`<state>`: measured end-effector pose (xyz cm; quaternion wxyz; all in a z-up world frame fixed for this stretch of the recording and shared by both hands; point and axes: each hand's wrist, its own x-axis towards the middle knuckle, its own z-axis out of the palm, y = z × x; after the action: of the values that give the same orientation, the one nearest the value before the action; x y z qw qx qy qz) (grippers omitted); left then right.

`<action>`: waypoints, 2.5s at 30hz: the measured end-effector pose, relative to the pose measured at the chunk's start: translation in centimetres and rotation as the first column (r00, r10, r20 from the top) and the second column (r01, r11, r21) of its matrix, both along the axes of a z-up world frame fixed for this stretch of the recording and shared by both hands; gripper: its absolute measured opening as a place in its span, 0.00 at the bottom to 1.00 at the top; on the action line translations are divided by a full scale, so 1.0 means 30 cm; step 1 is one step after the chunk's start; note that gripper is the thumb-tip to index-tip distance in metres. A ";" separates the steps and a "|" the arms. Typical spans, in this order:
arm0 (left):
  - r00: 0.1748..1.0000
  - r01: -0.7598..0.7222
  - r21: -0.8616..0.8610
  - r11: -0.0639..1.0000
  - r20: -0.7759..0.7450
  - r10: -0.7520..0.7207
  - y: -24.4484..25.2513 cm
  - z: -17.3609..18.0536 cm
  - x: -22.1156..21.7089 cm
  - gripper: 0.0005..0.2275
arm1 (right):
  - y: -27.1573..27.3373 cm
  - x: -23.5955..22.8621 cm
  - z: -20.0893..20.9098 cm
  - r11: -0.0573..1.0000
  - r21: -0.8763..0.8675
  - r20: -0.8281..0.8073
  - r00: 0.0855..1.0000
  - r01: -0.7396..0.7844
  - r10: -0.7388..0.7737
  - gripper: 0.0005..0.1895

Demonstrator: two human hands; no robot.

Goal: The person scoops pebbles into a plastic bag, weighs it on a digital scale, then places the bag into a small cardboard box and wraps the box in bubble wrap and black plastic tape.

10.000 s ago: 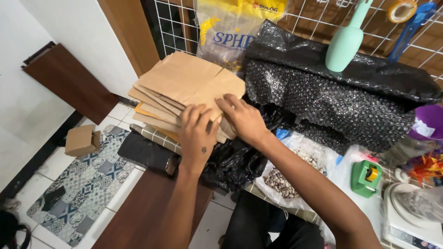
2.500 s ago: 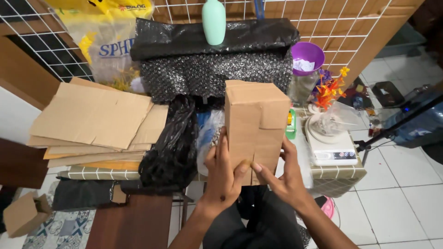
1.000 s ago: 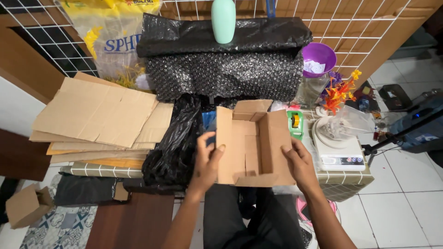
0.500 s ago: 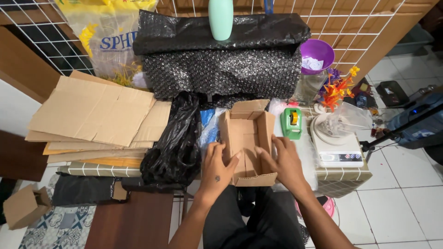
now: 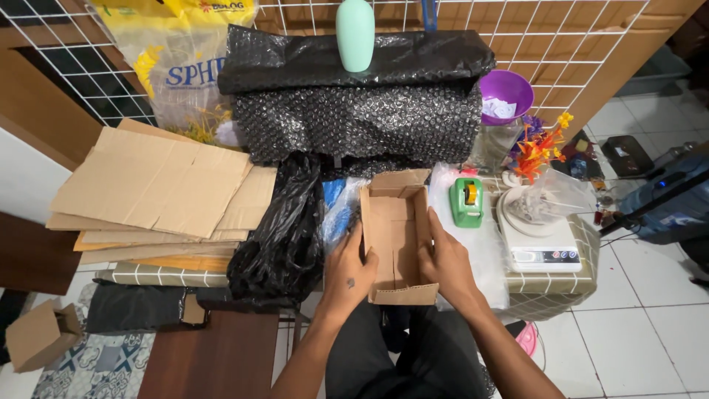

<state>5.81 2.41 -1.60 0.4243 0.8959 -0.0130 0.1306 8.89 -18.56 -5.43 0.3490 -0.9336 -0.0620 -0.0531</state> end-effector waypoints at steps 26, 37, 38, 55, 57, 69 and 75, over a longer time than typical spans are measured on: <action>0.969 0.135 0.396 0.908 -0.243 -0.038 -0.088 -0.157 0.200 0.18 | 0.054 0.080 -0.005 0.967 -0.254 -0.061 0.997 0.030 -0.047 0.30; 0.892 0.169 -0.113 0.979 -0.404 -0.201 -0.054 0.431 -0.132 0.37 | 0.025 0.130 0.040 0.932 -0.363 -0.084 0.996 -0.011 -0.021 0.21; 0.882 0.238 -0.122 0.964 -0.388 -0.267 -0.046 0.379 -0.134 0.42 | 0.029 0.131 0.078 0.944 -0.330 -0.028 1.000 -0.004 -0.006 0.19; 0.881 0.405 0.595 0.694 -0.053 -0.469 -0.059 -0.100 -0.185 0.25 | 0.130 0.270 0.107 0.827 -0.563 0.167 0.978 -0.008 0.123 0.18; 0.861 0.339 0.572 0.747 0.130 -0.491 -0.052 -0.098 -0.188 0.16 | 0.121 0.308 0.076 0.858 -0.513 0.230 0.965 0.010 0.126 0.12; 0.784 0.243 0.552 0.797 0.372 -0.497 -0.021 -0.118 -0.163 0.14 | 0.081 0.383 0.093 0.870 -0.493 0.221 0.965 -0.016 0.143 0.06; 0.839 0.269 0.587 0.763 0.247 -0.486 -0.004 -0.135 -0.110 0.17 | 0.081 0.393 0.115 0.917 -0.396 0.143 0.983 -0.051 0.116 0.15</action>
<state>2.50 2.30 -5.65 0.1667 0.9115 -0.3153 0.2049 20.67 -16.14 -1.96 0.1515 -0.9733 -0.1396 -0.1012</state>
